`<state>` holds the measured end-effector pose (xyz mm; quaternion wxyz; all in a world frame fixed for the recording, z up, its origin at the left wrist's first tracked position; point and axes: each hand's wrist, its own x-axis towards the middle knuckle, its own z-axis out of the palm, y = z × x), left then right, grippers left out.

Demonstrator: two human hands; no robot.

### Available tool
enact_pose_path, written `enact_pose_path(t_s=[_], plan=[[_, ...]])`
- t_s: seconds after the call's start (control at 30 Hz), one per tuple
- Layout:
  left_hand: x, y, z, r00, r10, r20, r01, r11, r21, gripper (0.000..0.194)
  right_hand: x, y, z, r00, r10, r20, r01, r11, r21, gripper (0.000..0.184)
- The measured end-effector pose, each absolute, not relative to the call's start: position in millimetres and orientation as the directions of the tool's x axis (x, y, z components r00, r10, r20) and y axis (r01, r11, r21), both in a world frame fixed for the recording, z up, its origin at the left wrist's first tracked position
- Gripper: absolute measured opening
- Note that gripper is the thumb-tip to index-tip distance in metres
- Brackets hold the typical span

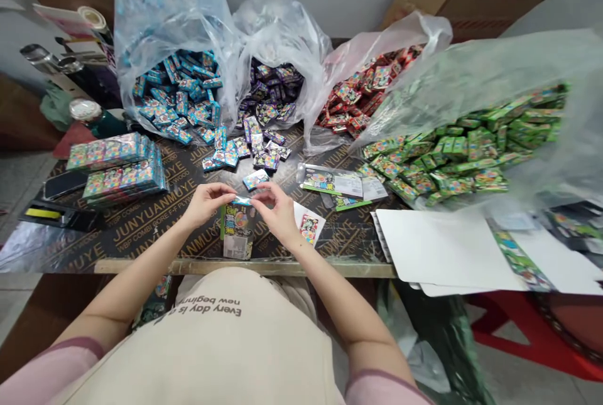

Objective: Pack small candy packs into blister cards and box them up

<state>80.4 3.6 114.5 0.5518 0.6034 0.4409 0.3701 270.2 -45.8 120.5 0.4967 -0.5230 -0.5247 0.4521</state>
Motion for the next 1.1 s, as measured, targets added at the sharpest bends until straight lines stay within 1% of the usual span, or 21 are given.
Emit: enact_pose_path(t_s=[0.2, 0.33, 0.4, 0.47, 0.57, 0.67, 0.77, 0.83, 0.9, 0.97, 1.03, 1.1], plan=[[70, 8, 123, 0.449, 0.893, -0.023, 0.215, -0.083, 0.973, 0.022, 265, -44, 120, 0.069, 0.995, 0.066, 0.146, 0.055, -0.988, 0.024], [64, 16, 126, 0.523, 0.848, -0.085, 0.223, -0.039, 0.974, 0.023, 263, -42, 120, 0.041, 0.997, 0.061, 0.127, 0.055, -0.99, 0.023], [62, 20, 127, 0.542, 0.835, -0.093, 0.224, -0.037, 0.974, 0.023, 261, -42, 120, 0.035, 0.996, 0.082, 0.16, 0.075, -0.984, 0.022], [60, 21, 129, 0.556, 0.828, -0.068, 0.24, -0.082, 0.967, 0.021, 260, -45, 120, 0.025, 0.992, 0.123, 0.225, 0.115, -0.968, 0.018], [57, 17, 134, 0.61, 0.793, 0.012, 0.265, -0.218, 0.939, 0.018, 260, -49, 122, 0.005, 0.982, 0.188, 0.293, 0.179, -0.939, 0.012], [52, 12, 139, 0.667, 0.738, 0.104, 0.263, -0.363, 0.894, 0.018, 262, -50, 121, -0.005, 0.973, 0.233, 0.327, 0.221, -0.919, 0.009], [48, 7, 139, 0.687, 0.701, 0.19, 0.259, -0.481, 0.838, 0.018, 265, -51, 116, -0.025, 0.955, 0.296, 0.402, 0.281, -0.871, 0.006], [46, 4, 137, 0.699, 0.675, 0.236, 0.273, -0.558, 0.784, 0.019, 268, -53, 110, -0.089, 0.928, 0.361, 0.429, 0.363, -0.827, 0.006], [47, -1, 134, 0.708, 0.655, 0.265, 0.305, -0.622, 0.721, 0.021, 270, -56, 107, -0.186, 0.892, 0.412, 0.415, 0.452, -0.79, 0.009], [48, -7, 131, 0.698, 0.656, 0.287, 0.354, -0.664, 0.658, 0.023, 272, -57, 109, -0.251, 0.871, 0.421, 0.403, 0.49, -0.773, 0.012], [52, -13, 129, 0.675, 0.672, 0.305, 0.408, -0.685, 0.604, 0.024, 273, -55, 116, -0.221, 0.882, 0.416, 0.426, 0.471, -0.772, 0.011], [55, -17, 127, 0.65, 0.693, 0.311, 0.457, -0.684, 0.569, 0.025, 273, -48, 127, -0.114, 0.898, 0.425, 0.45, 0.428, -0.783, 0.008]])
